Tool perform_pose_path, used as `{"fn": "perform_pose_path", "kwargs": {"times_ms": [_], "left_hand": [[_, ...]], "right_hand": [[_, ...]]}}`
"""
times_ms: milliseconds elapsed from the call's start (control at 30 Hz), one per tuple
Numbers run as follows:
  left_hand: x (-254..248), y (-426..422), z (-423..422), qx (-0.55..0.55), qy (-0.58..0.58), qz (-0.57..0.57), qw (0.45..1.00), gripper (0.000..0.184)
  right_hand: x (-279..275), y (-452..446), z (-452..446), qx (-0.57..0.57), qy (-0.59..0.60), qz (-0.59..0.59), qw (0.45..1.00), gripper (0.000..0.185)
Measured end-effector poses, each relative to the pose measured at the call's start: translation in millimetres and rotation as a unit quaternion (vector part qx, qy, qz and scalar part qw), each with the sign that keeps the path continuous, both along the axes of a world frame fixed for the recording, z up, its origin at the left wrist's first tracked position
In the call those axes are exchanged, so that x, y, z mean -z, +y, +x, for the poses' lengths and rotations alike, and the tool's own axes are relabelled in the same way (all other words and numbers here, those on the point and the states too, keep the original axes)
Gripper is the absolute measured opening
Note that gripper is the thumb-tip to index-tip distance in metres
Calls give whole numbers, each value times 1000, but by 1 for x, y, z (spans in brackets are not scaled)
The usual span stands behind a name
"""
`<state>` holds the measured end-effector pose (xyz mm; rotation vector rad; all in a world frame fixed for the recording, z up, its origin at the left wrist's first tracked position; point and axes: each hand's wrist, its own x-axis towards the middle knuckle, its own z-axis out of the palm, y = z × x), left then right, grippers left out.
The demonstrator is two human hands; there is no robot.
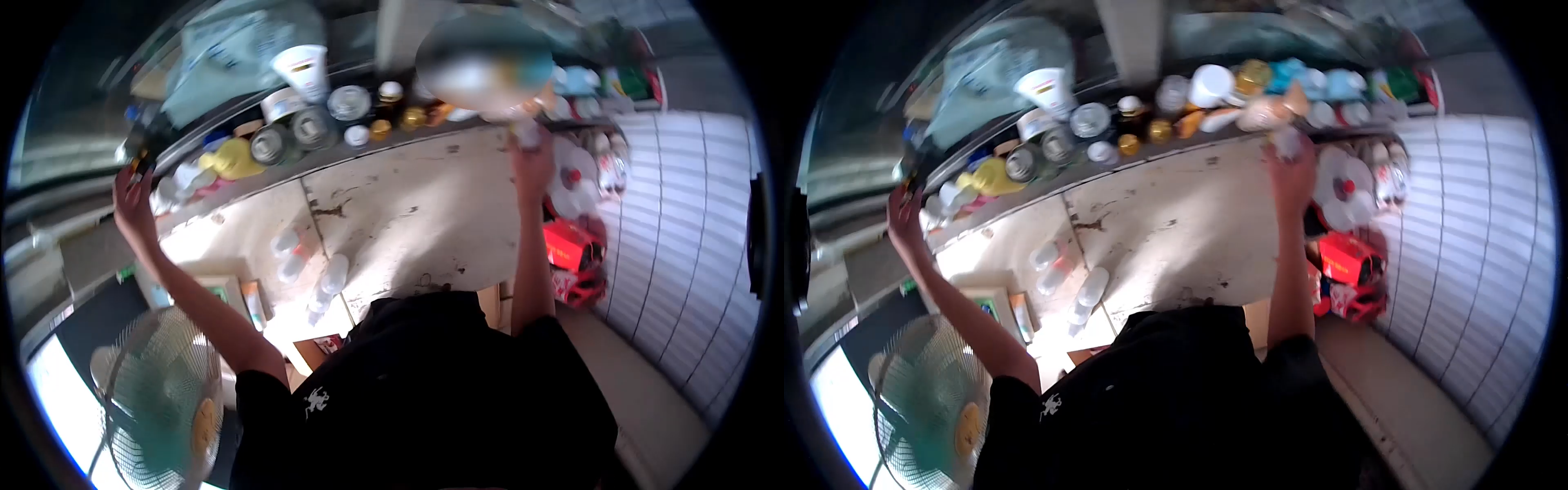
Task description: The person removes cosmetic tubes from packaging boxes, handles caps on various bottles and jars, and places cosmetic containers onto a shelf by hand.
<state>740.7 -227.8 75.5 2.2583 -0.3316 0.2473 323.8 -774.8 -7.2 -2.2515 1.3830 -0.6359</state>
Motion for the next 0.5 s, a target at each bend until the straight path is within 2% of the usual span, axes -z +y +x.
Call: {"fn": "perform_pose_path", "kwargs": {"times_ms": [33, 67, 100, 133, 200, 267, 333, 367, 433, 500], "left_hand": [[-7, -3, -9, -7, -31, 46, 998, 44], [-9, -3, -11, -34, -62, 116, 991, 45], [-12, -10, -16, -40, -51, 73, 995, 45], [-11, -14, -19, -46, -27, 14, 998, 44], [-16, -24, -26, 1, -69, -38, 997, 40], [-20, -31, -31, -43, -59, -16, 997, 37], [-21, -37, -36, -52, -72, -50, 995, 35], [-17, -36, -35, -44, -87, -73, 992, 34], [-18, -38, -39, -67, -83, -76, 991, 36], [-13, -38, -40, -84, -89, -92, 988, 38]], "right_hand": [[10, 8, -14, 0, -123, 27, 992, 61], [13, 14, -31, 18, -110, 46, 993, 53], [-6, 34, -36, 66, -237, 228, 942, 46], [14, 22, -64, 72, -305, 349, 883, 48], [-81, 98, -16, 81, -445, 454, 768, 61], [-132, 143, 22, 110, -451, 540, 702, 67], [-151, 175, 43, -19, -435, 609, 663, 71], [-151, 182, 57, -127, -427, 655, 610, 72], [-159, 197, 108, -298, -369, 618, 627, 72], [-188, 213, 179, -405, -285, 471, 730, 66]]}}
